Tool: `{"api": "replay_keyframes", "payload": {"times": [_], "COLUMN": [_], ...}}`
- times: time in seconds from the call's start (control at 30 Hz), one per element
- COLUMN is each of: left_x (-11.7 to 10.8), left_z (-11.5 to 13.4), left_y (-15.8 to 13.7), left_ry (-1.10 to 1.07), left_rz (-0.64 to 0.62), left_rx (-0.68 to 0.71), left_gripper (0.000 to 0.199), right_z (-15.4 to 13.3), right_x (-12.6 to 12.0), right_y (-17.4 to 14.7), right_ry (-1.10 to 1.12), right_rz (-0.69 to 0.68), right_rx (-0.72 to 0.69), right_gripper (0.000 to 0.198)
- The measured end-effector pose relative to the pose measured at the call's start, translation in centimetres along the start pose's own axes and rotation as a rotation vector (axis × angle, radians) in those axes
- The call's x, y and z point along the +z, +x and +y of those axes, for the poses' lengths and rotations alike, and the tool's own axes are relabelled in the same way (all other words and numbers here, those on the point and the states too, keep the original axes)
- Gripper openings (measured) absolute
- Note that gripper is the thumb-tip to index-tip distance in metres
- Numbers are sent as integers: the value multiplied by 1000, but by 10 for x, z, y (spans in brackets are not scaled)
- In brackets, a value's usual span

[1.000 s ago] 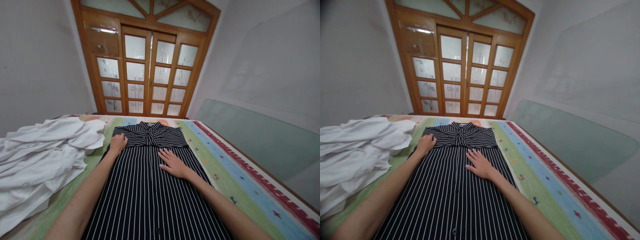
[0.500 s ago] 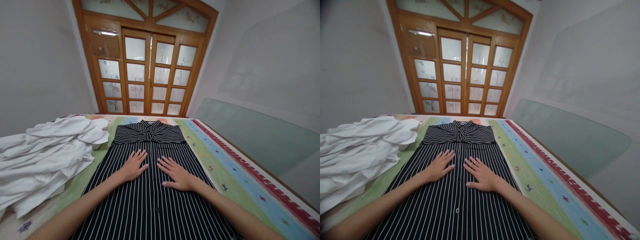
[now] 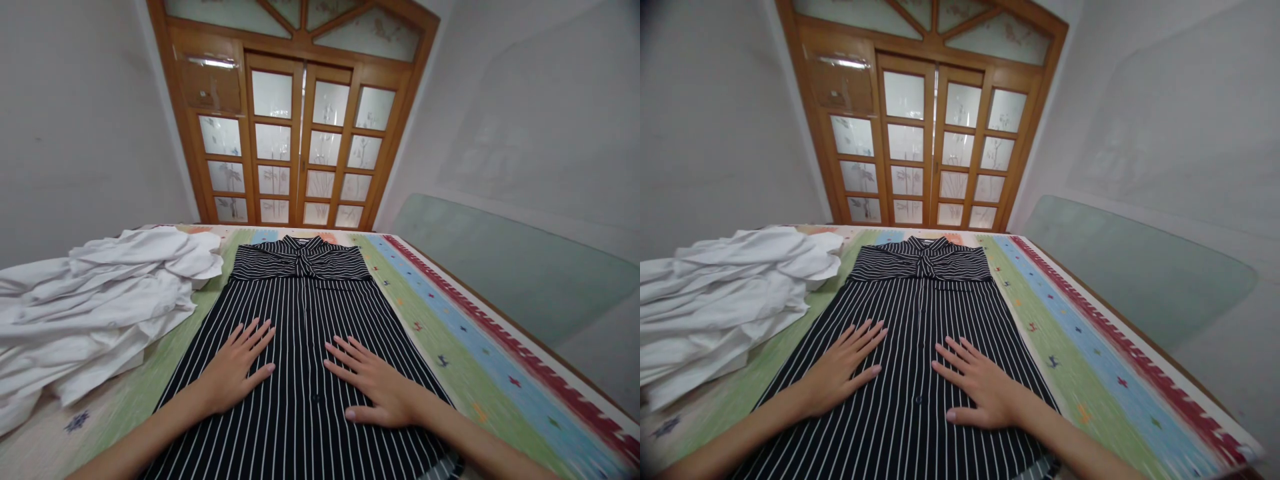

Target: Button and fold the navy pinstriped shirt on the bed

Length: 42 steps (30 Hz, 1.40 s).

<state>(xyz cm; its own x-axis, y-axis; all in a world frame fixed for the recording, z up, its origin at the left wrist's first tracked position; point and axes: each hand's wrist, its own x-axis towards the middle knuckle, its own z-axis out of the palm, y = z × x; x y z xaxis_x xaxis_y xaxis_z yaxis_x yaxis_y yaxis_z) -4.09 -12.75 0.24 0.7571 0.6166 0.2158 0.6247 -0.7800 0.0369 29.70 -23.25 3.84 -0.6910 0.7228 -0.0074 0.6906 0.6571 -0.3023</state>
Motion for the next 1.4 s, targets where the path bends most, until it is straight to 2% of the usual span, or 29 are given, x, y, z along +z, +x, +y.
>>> {"api": "replay_keyframes", "payload": {"times": [0.3, 0.43, 0.53, 0.67, 0.83, 0.93, 1.03, 1.17, 1.4], "left_x": [-7, -8, -9, -5, 5, 9, 9, 7, 8], "left_z": [6, 3, -4, -18, -37, -46, -52, -59, -53], "left_y": [-45, -52, -41, 0, 61, 80, 79, 60, 31], "left_ry": [67, 44, 6, -33, -56, -52, -52, -54, 1], "left_rz": [41, 20, -28, -105, -55, -58, -56, -18, 22], "left_rx": [-46, -37, -69, -180, -306, -343, -348, -349, -320], "left_gripper": [66, 65, 62, 62, 69, 75, 80, 82, 80], "right_z": [-28, -20, 4, 47, 94, 112, 122, 123, 107], "right_x": [3, 9, 14, 13, 1, -5, -7, -3, 10], "right_y": [-27, -28, -16, 17, 61, 73, 73, 61, 33], "right_ry": [23, 1, -41, -103, -176, -188, -203, -214, -232], "right_rz": [-11, 24, 102, 171, 213, 228, 227, 246, 293], "right_rx": [40, 101, 184, 336, 496, 558, 593, 623, 546], "right_gripper": [77, 73, 64, 63, 72, 72, 70, 72, 72]}}
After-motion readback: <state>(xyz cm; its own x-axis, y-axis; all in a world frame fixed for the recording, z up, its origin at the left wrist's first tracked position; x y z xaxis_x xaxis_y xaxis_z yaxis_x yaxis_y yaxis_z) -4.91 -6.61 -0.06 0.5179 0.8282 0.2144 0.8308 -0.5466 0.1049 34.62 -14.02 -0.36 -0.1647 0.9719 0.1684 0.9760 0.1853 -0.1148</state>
